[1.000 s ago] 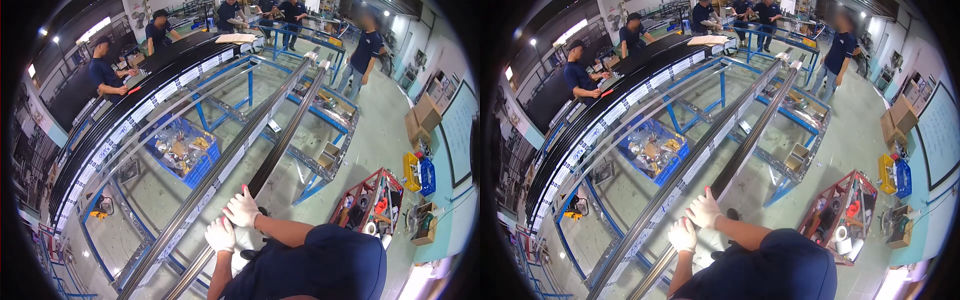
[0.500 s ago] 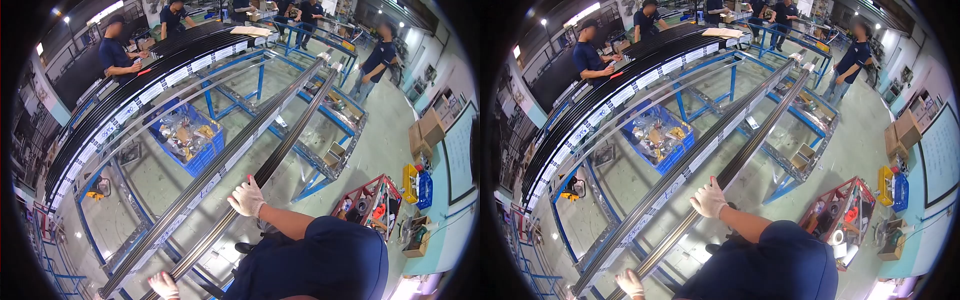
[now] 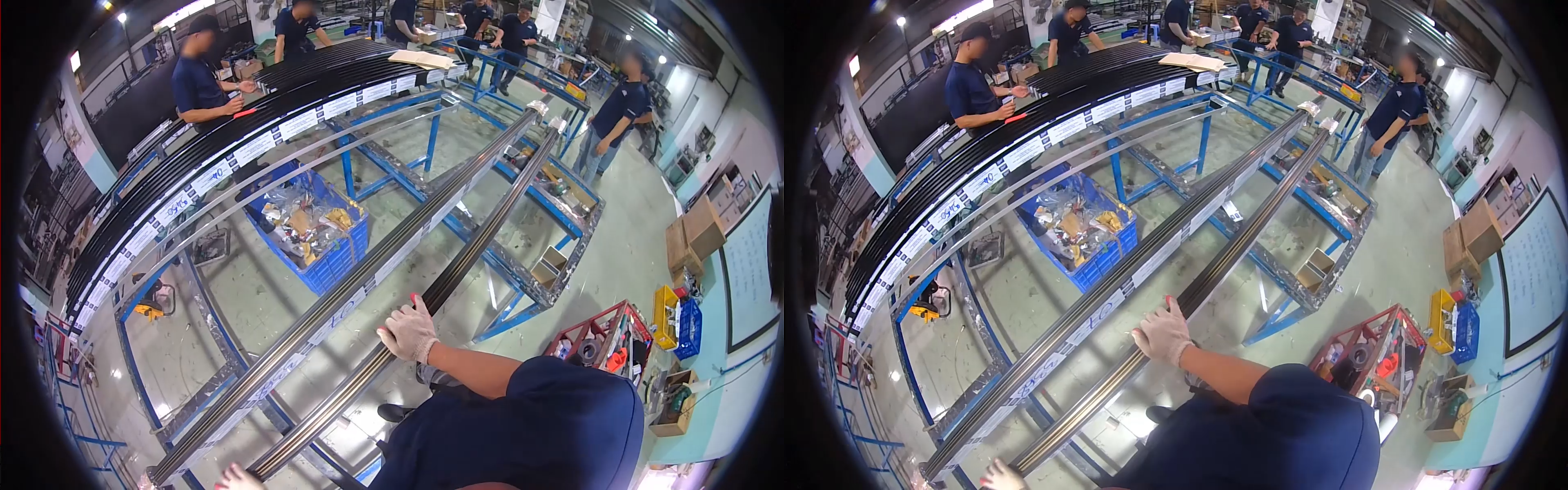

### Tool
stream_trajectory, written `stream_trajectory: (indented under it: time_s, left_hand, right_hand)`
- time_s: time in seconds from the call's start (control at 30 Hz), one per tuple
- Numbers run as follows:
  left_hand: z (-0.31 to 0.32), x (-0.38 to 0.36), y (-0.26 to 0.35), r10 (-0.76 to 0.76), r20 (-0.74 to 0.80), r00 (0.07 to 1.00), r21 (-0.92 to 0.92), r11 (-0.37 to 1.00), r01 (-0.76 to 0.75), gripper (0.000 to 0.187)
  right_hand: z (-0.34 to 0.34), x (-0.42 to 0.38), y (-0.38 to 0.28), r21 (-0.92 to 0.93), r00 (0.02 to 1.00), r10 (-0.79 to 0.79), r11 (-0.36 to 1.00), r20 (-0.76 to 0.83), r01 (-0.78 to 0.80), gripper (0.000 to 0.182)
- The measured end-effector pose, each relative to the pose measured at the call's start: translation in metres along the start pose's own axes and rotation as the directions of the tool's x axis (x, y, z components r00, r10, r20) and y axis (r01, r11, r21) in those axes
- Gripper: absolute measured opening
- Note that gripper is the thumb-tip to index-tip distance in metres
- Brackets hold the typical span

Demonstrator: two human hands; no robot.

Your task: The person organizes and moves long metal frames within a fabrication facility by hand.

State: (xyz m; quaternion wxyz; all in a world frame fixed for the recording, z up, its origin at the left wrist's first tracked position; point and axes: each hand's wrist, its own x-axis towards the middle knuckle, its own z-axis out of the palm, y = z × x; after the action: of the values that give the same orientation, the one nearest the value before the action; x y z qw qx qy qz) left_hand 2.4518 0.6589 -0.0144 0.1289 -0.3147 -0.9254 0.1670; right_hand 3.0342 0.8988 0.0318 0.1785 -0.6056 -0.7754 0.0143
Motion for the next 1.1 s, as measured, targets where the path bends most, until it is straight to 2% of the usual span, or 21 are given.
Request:
stream_trajectory:
  time_s: [0.03, 0.07, 0.1, 0.13, 0.2, 0.27, 0.33, 0.4, 0.47, 0.6, 0.63, 0.73, 0.83, 0.93, 1.1]
  left_hand:
    - [0.043, -0.002, 0.016, -0.012, -0.103, 0.995, -0.731, 0.679, -0.067, 0.063]
    - [0.045, -0.01, 0.04, -0.024, -0.204, 0.979, -0.976, -0.072, -0.205, 0.06]
    - [0.047, -0.029, 0.063, 0.084, -0.316, 0.945, -0.801, 0.511, -0.313, 0.05]
    - [-0.015, -0.057, 0.1, 0.19, -0.421, 0.887, -0.312, 0.888, -0.338, 0.044]
    - [-0.092, -0.091, 0.149, 0.236, -0.109, 0.966, -0.448, 0.856, -0.259, 0.047]
    - [-0.138, -0.118, 0.184, 0.39, -0.134, 0.911, -0.517, 0.757, -0.4, 0.047]
    - [-0.139, -0.137, 0.223, 0.437, -0.25, 0.864, -0.53, 0.685, -0.5, 0.043]
    - [-0.168, -0.154, 0.256, 0.553, -0.255, 0.793, -0.559, 0.585, -0.588, 0.04]
    - [-0.193, -0.164, 0.286, 0.637, -0.191, 0.747, -0.568, 0.549, -0.613, 0.039]
    - [-0.195, -0.18, 0.329, 0.664, -0.242, 0.708, -0.598, 0.472, -0.648, 0.039]
    - [-0.199, -0.181, 0.333, 0.661, -0.256, 0.705, -0.609, 0.456, -0.648, 0.038]
    - [-0.18, -0.182, 0.337, 0.628, -0.328, 0.706, -0.618, 0.423, -0.663, 0.037]
    - [-0.181, -0.181, 0.337, 0.603, -0.34, 0.721, -0.62, 0.432, -0.655, 0.036]
    - [-0.193, -0.182, 0.337, 0.586, -0.321, 0.744, -0.636, 0.449, -0.628, 0.036]
    - [-0.195, -0.183, 0.341, 0.604, -0.23, 0.763, -0.592, 0.536, -0.602, 0.035]
  right_hand:
    - [0.004, -0.001, 0.001, 0.009, 1.0, -0.01, 1.0, -0.026, 0.01, 0.037]
    - [0.004, 0.0, 0.001, 0.017, 0.999, -0.019, 1.0, -0.051, 0.02, 0.037]
    - [0.004, -0.001, 0.002, 0.008, 1.0, -0.016, 1.0, -0.02, 0.016, 0.037]
    - [0.005, -0.001, 0.002, 0.01, 1.0, -0.013, 1.0, -0.015, 0.013, 0.037]
    - [0.007, -0.002, 0.001, 0.012, 1.0, -0.003, 1.0, -0.007, 0.003, 0.037]
    - [0.008, -0.003, 0.0, 0.01, 1.0, 0.005, 1.0, 0.005, -0.005, 0.037]
    - [0.008, -0.002, -0.001, 0.007, 1.0, 0.014, 1.0, 0.018, -0.014, 0.037]
    - [0.008, -0.003, -0.003, 0.002, 0.999, 0.03, 1.0, 0.036, -0.03, 0.038]
    - [0.008, -0.005, -0.006, -0.039, 0.999, 0.035, 0.999, 0.027, -0.034, 0.04]
    - [-0.007, -0.003, -0.04, -0.055, 0.996, 0.03, 0.998, 0.086, -0.026, 0.047]
    - [-0.003, -0.004, -0.049, -0.059, 0.991, -0.016, 0.998, 0.13, 0.024, 0.05]
    - [0.001, -0.008, -0.058, 0.122, 0.975, -0.039, 0.992, 0.221, 0.012, 0.05]
    - [-0.012, -0.002, -0.026, 0.139, 0.969, -0.114, 0.987, 0.22, 0.085, 0.05]
    - [-0.017, 0.005, 0.037, 0.064, 0.993, -0.117, 0.991, -0.019, 0.118, 0.047]
    - [-0.041, 0.035, 0.175, 0.046, 0.997, -0.056, 0.998, 0.06, 0.053, 0.055]
